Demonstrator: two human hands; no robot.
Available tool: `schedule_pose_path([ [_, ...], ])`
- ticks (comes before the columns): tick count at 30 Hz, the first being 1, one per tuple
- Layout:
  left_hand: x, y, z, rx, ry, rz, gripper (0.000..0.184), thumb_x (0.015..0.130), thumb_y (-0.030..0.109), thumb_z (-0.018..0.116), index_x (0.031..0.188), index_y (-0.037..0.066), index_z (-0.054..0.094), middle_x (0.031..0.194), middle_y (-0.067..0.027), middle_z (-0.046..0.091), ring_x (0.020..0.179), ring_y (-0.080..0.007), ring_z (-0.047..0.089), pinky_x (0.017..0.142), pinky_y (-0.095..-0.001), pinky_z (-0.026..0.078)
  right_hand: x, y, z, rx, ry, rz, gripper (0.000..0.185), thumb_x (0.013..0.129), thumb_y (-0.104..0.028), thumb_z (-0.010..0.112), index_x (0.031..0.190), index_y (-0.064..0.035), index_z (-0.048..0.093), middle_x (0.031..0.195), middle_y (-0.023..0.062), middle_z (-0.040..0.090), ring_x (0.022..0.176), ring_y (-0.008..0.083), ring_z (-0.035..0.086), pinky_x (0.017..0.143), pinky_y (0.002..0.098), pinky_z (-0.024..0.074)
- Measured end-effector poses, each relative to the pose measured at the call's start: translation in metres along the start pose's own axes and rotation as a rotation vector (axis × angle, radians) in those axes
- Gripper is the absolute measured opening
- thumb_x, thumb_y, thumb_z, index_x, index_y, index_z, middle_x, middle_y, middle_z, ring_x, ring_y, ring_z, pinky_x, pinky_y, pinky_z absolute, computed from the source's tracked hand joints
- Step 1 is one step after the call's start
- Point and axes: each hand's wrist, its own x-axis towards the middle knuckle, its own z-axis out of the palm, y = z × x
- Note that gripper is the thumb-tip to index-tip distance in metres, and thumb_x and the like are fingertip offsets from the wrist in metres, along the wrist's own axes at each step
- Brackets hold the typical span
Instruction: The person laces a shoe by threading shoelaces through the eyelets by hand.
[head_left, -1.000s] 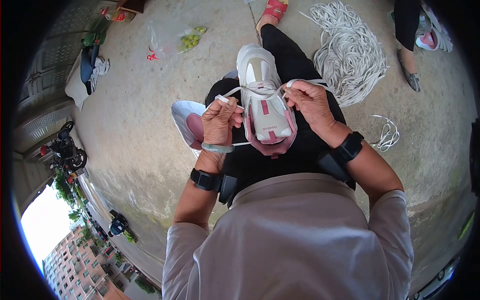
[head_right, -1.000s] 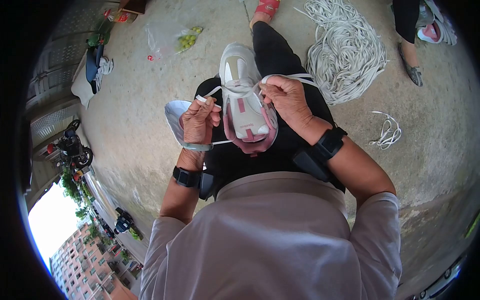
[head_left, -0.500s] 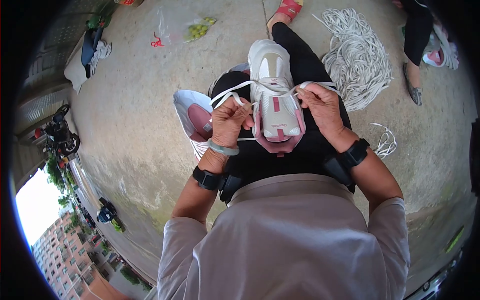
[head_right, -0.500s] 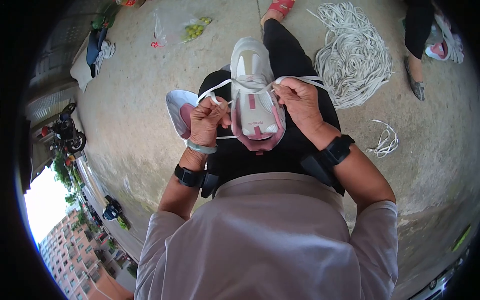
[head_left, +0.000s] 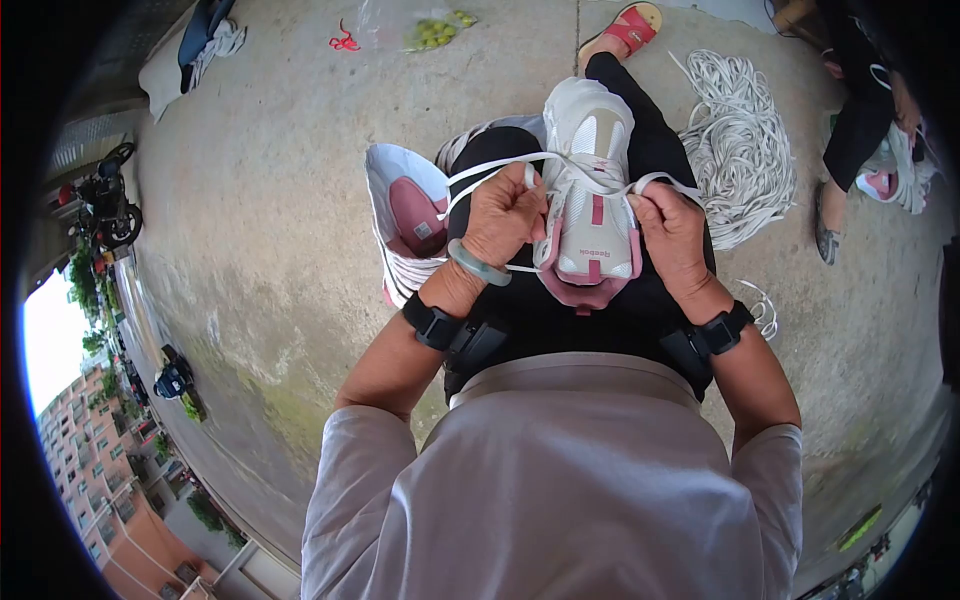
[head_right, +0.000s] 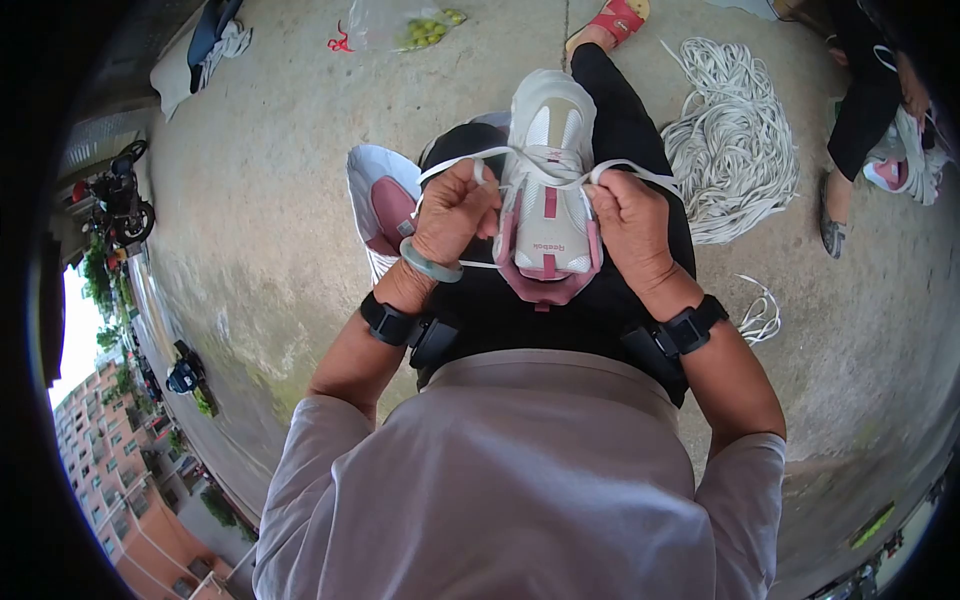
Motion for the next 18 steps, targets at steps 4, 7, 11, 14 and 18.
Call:
schedule_pose_path([
  [4,0.004,0.003,0.001,0.121,-0.035,0.079,0.007,0.079,-0.003,0.049,0.075,0.001,0.051,0.056,-0.0008,0.049,0.043,-0.0046,0.046,0.038,-0.0211,0.036,-0.007,0.012,-0.003,0.278,-0.100,0.337,0.013,0.081,-0.012,0.061,0.077,-0.0030,0.052,0.061,-0.0006,0.051,0.053,0.0039,0.046,0.044,0.0214,0.0411],
  [7,0.017,0.008,-0.004,0.336,-0.117,0.214,0.003,0.075,-0.003,0.053,0.075,-0.002,0.051,0.052,-0.0073,0.051,0.043,-0.0137,0.051,0.041,-0.0278,0.039,-0.008,0.001,-0.011,0.262,-0.131,0.269,0.014,0.081,-0.011,0.060,0.075,-0.0030,0.050,0.061,-0.0001,0.050,0.052,0.0040,0.044,0.045,0.0207,0.0401],
  [11,0.028,0.010,-0.003,0.760,-0.187,0.591,0.015,0.068,0.003,0.061,0.078,-0.001,0.052,0.060,-0.0207,0.052,0.056,-0.0354,0.055,0.051,-0.0362,0.044,-0.013,0.001,-0.015,0.298,-0.161,0.347,0.014,0.082,-0.010,0.060,0.075,-0.0031,0.050,0.062,-0.0008,0.048,0.053,0.0035,0.044,0.047,0.0197,0.0389],
  [14,0.021,0.018,0.000,0.510,-0.123,0.138,0.018,0.068,0.011,0.065,0.076,0.001,0.052,0.059,-0.0154,0.054,0.055,-0.0322,0.056,0.049,-0.0373,0.043,-0.011,-0.002,-0.016,0.255,-0.075,0.284,0.014,0.082,-0.009,0.059,0.074,-0.0032,0.049,0.063,-0.0019,0.047,0.056,0.0031,0.044,0.050,0.0195,0.0382],
  [18,-0.003,0.021,0.009,0.886,0.111,0.476,0.038,0.064,0.026,0.070,0.089,0.003,0.053,0.076,-0.0163,0.057,0.067,-0.0321,0.058,0.057,-0.0370,0.047,-0.001,-0.024,-0.022,0.092,0.035,0.055,0.009,0.078,-0.004,0.061,0.076,-0.0027,0.052,0.066,0.0018,0.050,0.056,0.0092,0.047,0.051,0.0221,0.0391],
])
